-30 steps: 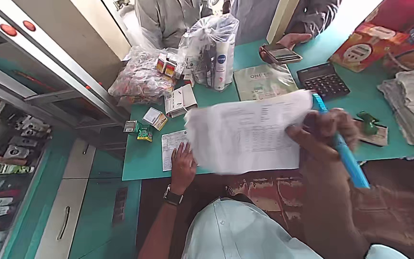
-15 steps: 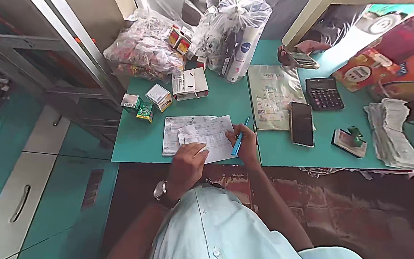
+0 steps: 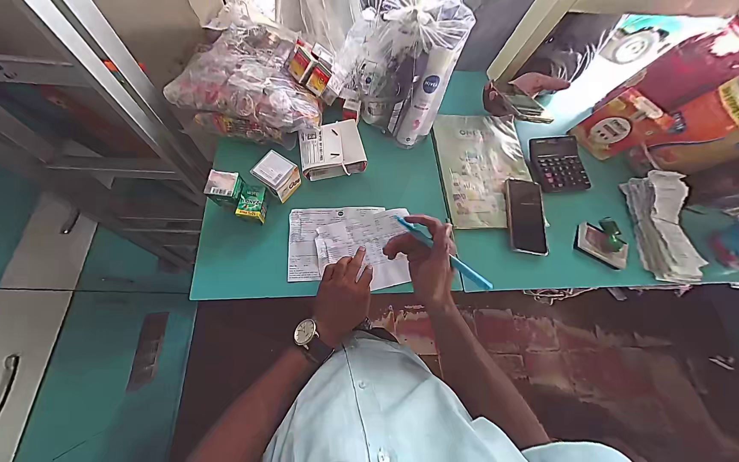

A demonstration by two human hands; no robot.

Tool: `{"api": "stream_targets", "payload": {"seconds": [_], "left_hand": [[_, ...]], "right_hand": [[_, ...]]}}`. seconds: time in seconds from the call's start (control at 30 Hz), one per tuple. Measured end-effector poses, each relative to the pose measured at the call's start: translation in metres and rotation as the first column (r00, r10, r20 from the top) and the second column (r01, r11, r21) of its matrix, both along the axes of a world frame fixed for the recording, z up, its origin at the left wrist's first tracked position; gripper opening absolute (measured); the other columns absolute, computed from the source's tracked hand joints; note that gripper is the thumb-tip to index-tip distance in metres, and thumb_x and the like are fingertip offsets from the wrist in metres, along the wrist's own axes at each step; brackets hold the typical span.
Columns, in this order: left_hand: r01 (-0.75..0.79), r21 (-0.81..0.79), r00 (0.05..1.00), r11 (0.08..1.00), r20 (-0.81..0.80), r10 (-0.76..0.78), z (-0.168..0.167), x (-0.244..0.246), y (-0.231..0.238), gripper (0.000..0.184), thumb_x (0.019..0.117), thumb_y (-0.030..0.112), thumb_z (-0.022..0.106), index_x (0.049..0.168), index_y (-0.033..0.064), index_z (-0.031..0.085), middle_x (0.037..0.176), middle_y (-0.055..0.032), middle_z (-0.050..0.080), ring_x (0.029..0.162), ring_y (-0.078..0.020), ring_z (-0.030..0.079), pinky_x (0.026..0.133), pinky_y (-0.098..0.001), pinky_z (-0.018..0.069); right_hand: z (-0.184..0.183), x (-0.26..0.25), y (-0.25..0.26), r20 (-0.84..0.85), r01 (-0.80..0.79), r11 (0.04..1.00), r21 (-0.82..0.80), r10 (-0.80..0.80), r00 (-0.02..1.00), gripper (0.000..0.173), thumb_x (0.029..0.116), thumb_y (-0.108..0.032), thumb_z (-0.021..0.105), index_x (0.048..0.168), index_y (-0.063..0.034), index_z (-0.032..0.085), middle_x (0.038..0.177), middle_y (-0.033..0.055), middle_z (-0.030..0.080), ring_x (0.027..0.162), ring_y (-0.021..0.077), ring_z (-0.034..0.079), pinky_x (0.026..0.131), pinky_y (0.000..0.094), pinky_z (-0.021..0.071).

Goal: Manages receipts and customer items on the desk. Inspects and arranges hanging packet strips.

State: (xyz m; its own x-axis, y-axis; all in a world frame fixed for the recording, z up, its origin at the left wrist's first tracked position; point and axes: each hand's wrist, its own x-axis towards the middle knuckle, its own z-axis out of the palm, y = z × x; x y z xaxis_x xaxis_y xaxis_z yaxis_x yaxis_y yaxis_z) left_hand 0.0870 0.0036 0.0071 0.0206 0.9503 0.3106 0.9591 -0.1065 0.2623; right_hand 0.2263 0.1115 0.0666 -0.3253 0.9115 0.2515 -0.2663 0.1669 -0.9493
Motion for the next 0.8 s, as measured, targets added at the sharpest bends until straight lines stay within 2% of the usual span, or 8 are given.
{"api": "stream_targets", "payload": {"seconds": [0.03, 0.1, 0.17, 0.23, 0.33, 0.47, 0.63, 0.8], "left_hand": [[0.009, -0.005, 1.0, 1.0, 0.002, -0.009, 0.002, -0.001, 0.0, 0.032, 0.0996, 0.021, 0.05, 0.119, 0.0144, 0.075, 0.145, -0.0105, 0.061, 0.12, -0.0321, 0.064, 0.094, -0.048, 0.0511], [0.029, -0.013, 1.0, 0.999, 0.008, -0.029, 0.007, -0.004, 0.004, 0.03, 0.0979, 0.021, 0.052, 0.114, 0.0132, 0.076, 0.142, -0.0123, 0.062, 0.116, -0.0331, 0.065, 0.09, -0.0485, 0.0522], [0.06, -0.043, 0.998, 0.997, 0.029, -0.059, 0.011, -0.006, 0.008, 0.027, 0.0933, 0.021, 0.056, 0.11, 0.0115, 0.075, 0.141, -0.0146, 0.062, 0.114, -0.0355, 0.065, 0.089, -0.05, 0.0523], [0.078, -0.041, 0.996, 0.996, 0.044, -0.076, 0.012, -0.008, 0.01, 0.026, 0.0902, 0.022, 0.059, 0.106, 0.011, 0.076, 0.137, -0.0152, 0.065, 0.109, -0.0361, 0.066, 0.085, -0.0497, 0.0531], [0.1, -0.008, 0.994, 0.995, 0.047, -0.1, 0.01, -0.012, 0.013, 0.025, 0.089, 0.024, 0.06, 0.101, 0.0106, 0.077, 0.136, -0.0151, 0.066, 0.098, -0.0347, 0.068, 0.079, -0.0481, 0.0541], [0.088, 0.088, 0.994, 0.992, 0.059, -0.093, -0.002, -0.012, 0.014, 0.027, 0.0904, 0.027, 0.059, 0.1, 0.0117, 0.079, 0.136, -0.0113, 0.067, 0.088, -0.0285, 0.07, 0.074, -0.0438, 0.0553], [0.04, 0.145, 0.999, 0.989, 0.005, -0.042, -0.008, -0.008, 0.014, 0.028, 0.0876, 0.028, 0.058, 0.1, 0.0141, 0.079, 0.137, -0.007, 0.067, 0.077, -0.0217, 0.069, 0.067, -0.0395, 0.0526], [0.044, 0.127, 0.999, 0.991, -0.021, -0.042, -0.006, -0.008, 0.015, 0.026, 0.0885, 0.029, 0.058, 0.098, 0.0144, 0.078, 0.138, -0.0072, 0.067, 0.078, -0.0223, 0.069, 0.067, -0.0402, 0.0532]], "right_hand": [[-0.009, -0.005, 0.003, -0.018, -0.049, 0.996, -0.072, 0.048, 0.999, 0.07, 0.1074, -0.059, 0.017, 0.123, -0.0099, 0.064, 0.082, 0.0047, 0.074, 0.074, 0.017, 0.072, 0.074, 0.0358, 0.0612], [-0.026, -0.015, 0.013, 0.03, -0.047, 0.993, -0.108, 0.051, 0.998, 0.059, 0.1107, -0.037, 0.021, 0.111, -0.0043, 0.07, 0.083, 0.0036, 0.073, 0.074, 0.0129, 0.069, 0.073, 0.0313, 0.0593], [-0.039, -0.019, 0.017, 0.128, 0.034, 0.998, -0.046, -0.028, 0.991, 0.032, 0.1058, -0.014, 0.045, 0.095, -0.0011, 0.072, 0.076, 0.0021, 0.072, 0.067, 0.0097, 0.067, 0.066, 0.0272, 0.0584], [-0.046, -0.018, 0.017, 0.168, 0.069, 0.997, 0.034, -0.074, 0.983, 0.02, 0.1012, -0.007, 0.054, 0.099, 0.0026, 0.072, 0.076, 0.0027, 0.072, 0.066, 0.0094, 0.068, 0.065, 0.0265, 0.0589], [-0.049, -0.017, 0.021, 0.097, 0.082, 0.996, 0.018, -0.083, 0.992, 0.029, 0.1017, -0.005, 0.044, 0.106, 0.0052, 0.071, 0.084, 0.005, 0.075, 0.074, 0.012, 0.072, 0.073, 0.0301, 0.062], [-0.05, -0.015, 0.024, 0.04, 0.128, 0.992, -0.016, -0.127, 0.991, 0.02, 0.1007, -0.004, 0.052, 0.095, 0.0005, 0.07, 0.074, 0.0004, 0.07, 0.065, 0.0085, 0.065, 0.063, 0.0242, 0.0564], [-0.05, -0.016, 0.026, 0.01, 0.113, 0.993, -0.045, -0.112, 0.994, 0.015, 0.1011, -0.004, 0.053, 0.101, 0.0009, 0.068, 0.079, 0.0022, 0.07, 0.07, 0.0105, 0.066, 0.067, 0.0261, 0.0573], [-0.051, -0.016, 0.027, -0.043, 0.145, 0.986, -0.076, -0.149, 0.988, 0.014, 0.101, -0.004, 0.053, 0.102, 0.0017, 0.066, 0.08, 0.0047, 0.069, 0.07, 0.0123, 0.066, 0.066, 0.0274, 0.0578]]}}
